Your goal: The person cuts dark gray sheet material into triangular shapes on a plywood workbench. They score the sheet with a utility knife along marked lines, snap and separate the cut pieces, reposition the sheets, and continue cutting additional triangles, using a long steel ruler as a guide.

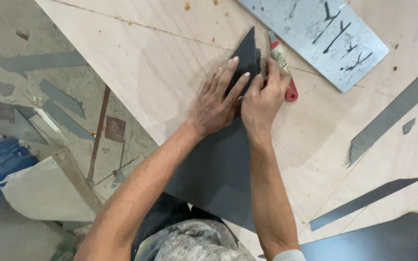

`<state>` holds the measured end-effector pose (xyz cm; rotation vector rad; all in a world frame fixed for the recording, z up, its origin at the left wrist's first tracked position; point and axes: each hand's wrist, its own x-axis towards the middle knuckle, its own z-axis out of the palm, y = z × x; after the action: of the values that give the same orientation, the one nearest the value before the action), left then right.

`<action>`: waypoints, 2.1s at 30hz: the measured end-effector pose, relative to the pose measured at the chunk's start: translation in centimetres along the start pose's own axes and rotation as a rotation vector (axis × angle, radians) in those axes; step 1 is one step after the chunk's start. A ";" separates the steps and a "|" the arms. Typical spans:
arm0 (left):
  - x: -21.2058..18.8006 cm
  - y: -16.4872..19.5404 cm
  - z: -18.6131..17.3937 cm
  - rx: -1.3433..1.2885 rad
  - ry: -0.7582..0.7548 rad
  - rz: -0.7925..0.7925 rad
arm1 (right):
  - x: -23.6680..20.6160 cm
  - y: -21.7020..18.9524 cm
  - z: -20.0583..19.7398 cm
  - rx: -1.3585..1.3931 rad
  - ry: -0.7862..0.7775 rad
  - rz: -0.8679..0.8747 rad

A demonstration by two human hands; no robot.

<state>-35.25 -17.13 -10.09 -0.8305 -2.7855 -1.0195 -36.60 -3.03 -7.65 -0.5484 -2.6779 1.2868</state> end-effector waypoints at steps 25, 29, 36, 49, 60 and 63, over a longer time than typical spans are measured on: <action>1.7 -0.9 -0.8 -0.586 0.329 -0.117 | 5.7 1.8 -1.5 0.273 -0.238 0.247; 2.8 -0.1 -0.9 -0.565 0.284 -0.338 | 5.3 2.2 -2.7 0.265 -0.258 0.370; 4.9 0.6 0.5 -0.651 -0.100 -0.649 | 3.6 2.9 -6.4 0.447 -0.080 0.332; 3.8 -0.8 1.0 -0.891 -0.165 -0.542 | 3.6 3.7 -7.2 0.644 -0.055 0.393; 4.3 -0.6 0.5 -0.712 -0.116 -0.495 | 3.7 1.9 -6.1 0.092 0.131 0.092; 4.4 -0.8 0.6 -0.716 -0.081 -0.450 | 3.2 1.5 -5.3 0.083 0.211 -0.009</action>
<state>-39.28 -15.23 -9.98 -0.2549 -2.7241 -2.1671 -37.81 2.93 -5.62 -0.6226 -2.4427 1.2540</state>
